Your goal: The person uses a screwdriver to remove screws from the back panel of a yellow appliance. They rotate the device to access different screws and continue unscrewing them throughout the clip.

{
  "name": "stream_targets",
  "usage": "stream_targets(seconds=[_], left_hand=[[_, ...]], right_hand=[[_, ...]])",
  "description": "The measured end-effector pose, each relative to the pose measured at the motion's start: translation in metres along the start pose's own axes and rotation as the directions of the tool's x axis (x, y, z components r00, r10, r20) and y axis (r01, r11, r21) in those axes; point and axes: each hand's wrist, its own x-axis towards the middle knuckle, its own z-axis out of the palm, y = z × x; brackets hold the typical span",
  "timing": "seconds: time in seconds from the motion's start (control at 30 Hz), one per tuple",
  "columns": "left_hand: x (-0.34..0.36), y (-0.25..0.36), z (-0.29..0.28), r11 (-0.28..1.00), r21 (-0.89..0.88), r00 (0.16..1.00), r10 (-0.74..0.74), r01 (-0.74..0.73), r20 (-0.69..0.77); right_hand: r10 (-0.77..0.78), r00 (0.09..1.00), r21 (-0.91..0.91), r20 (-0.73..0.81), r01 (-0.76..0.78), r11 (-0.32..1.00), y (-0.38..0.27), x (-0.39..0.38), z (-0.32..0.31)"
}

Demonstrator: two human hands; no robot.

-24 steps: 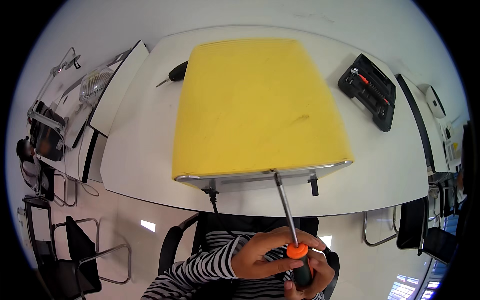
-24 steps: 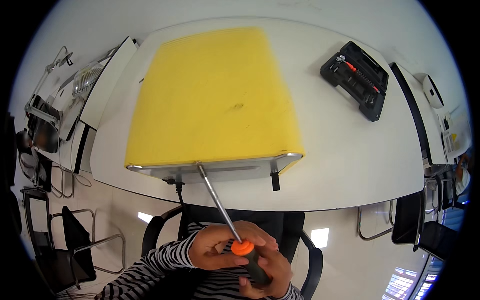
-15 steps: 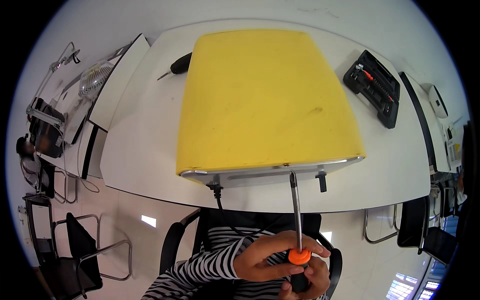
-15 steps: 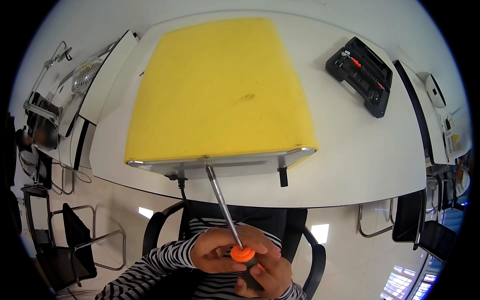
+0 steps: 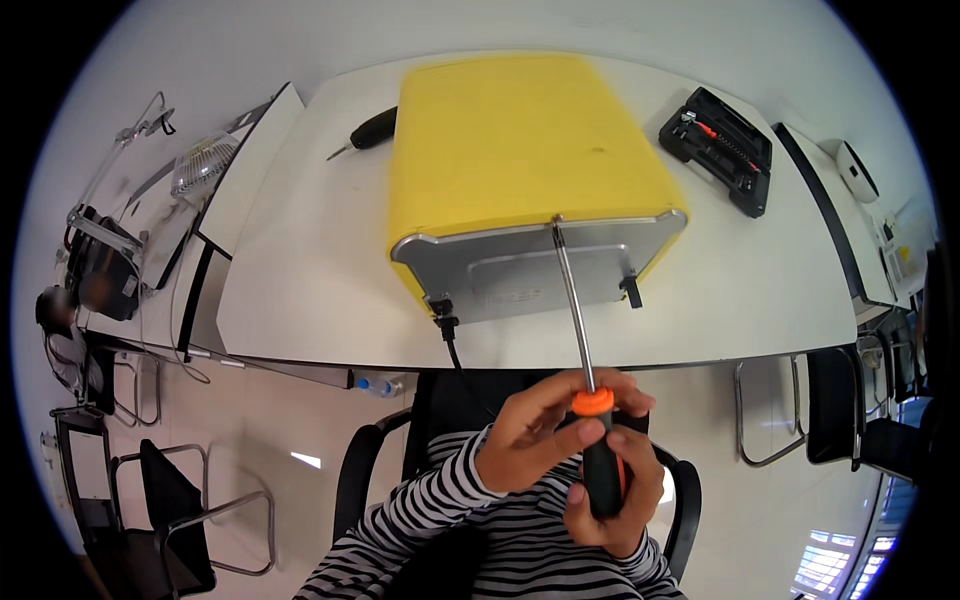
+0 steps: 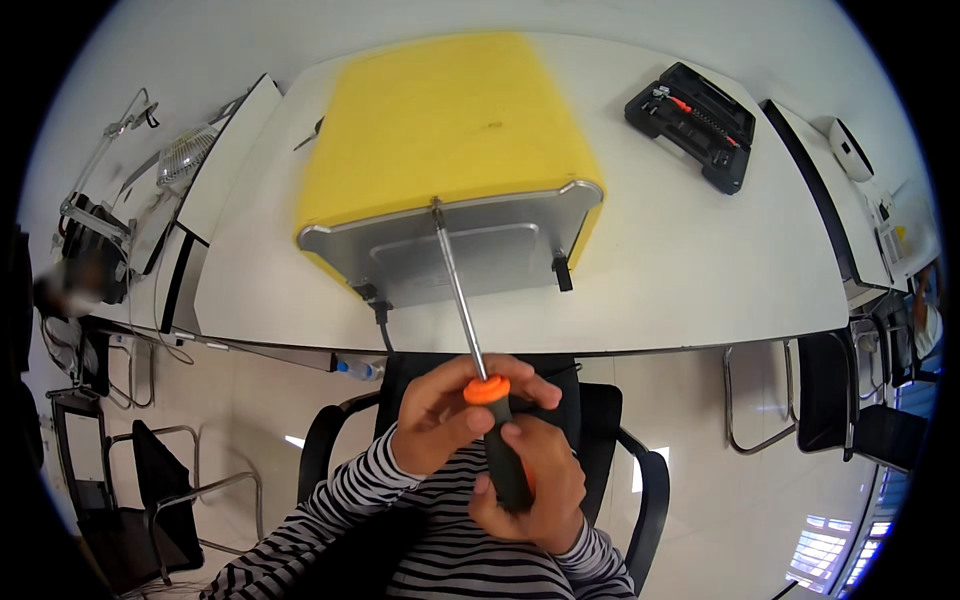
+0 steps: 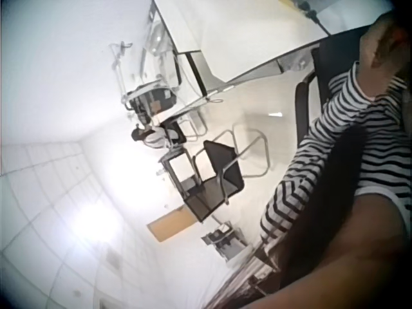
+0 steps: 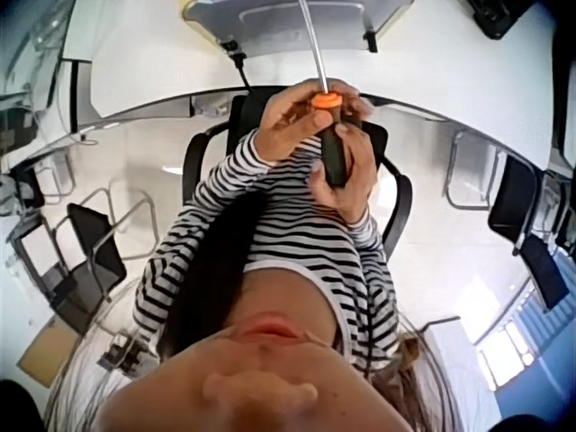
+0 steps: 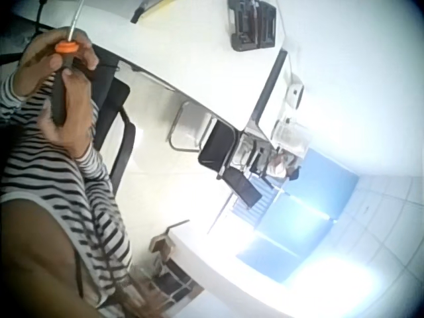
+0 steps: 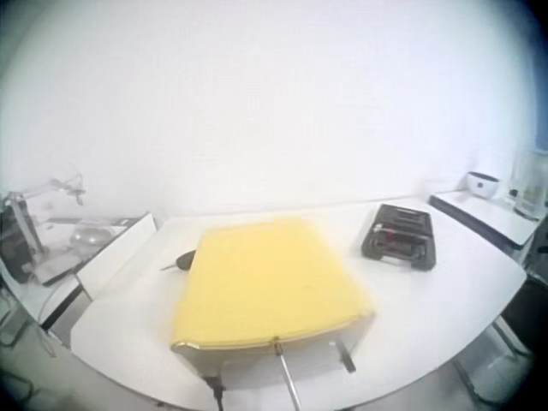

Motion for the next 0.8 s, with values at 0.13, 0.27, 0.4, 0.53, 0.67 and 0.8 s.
stream_targets(seconds=[0.13,0.27,0.4,0.53,0.67,0.8], left_hand=[[-0.005,0.001,0.004,0.999,0.03,0.997,-0.027,0.029,-0.073],[-0.007,-0.003,-0.001,0.988,0.155,1.0,-0.01,0.013,-0.018],[-0.012,-0.004,0.005,0.976,0.213,0.987,-0.009,0.044,-0.163],[-0.015,0.003,0.012,0.963,0.269,0.96,0.075,0.0,-0.269],[-0.014,0.005,0.017,0.977,0.21,0.96,0.084,-0.027,-0.268],[-0.019,0.006,0.02,0.973,0.227,0.95,0.111,-0.044,-0.291]], right_hand=[[-0.04,0.999,-0.045,-0.024,0.039,0.998,-0.009,0.002,0.007],[-0.104,0.993,-0.113,-0.05,0.097,0.989,-0.012,0.0,0.009],[-0.182,0.979,-0.202,-0.097,0.16,0.966,-0.013,-0.001,0.011],[-0.193,0.976,-0.256,-0.104,0.161,0.953,-0.019,-0.007,0.01],[-0.255,0.96,-0.204,-0.118,0.228,0.952,-0.015,-0.004,0.006],[0.106,0.993,0.164,-0.06,-0.095,0.982,-0.02,-0.015,0.009]])
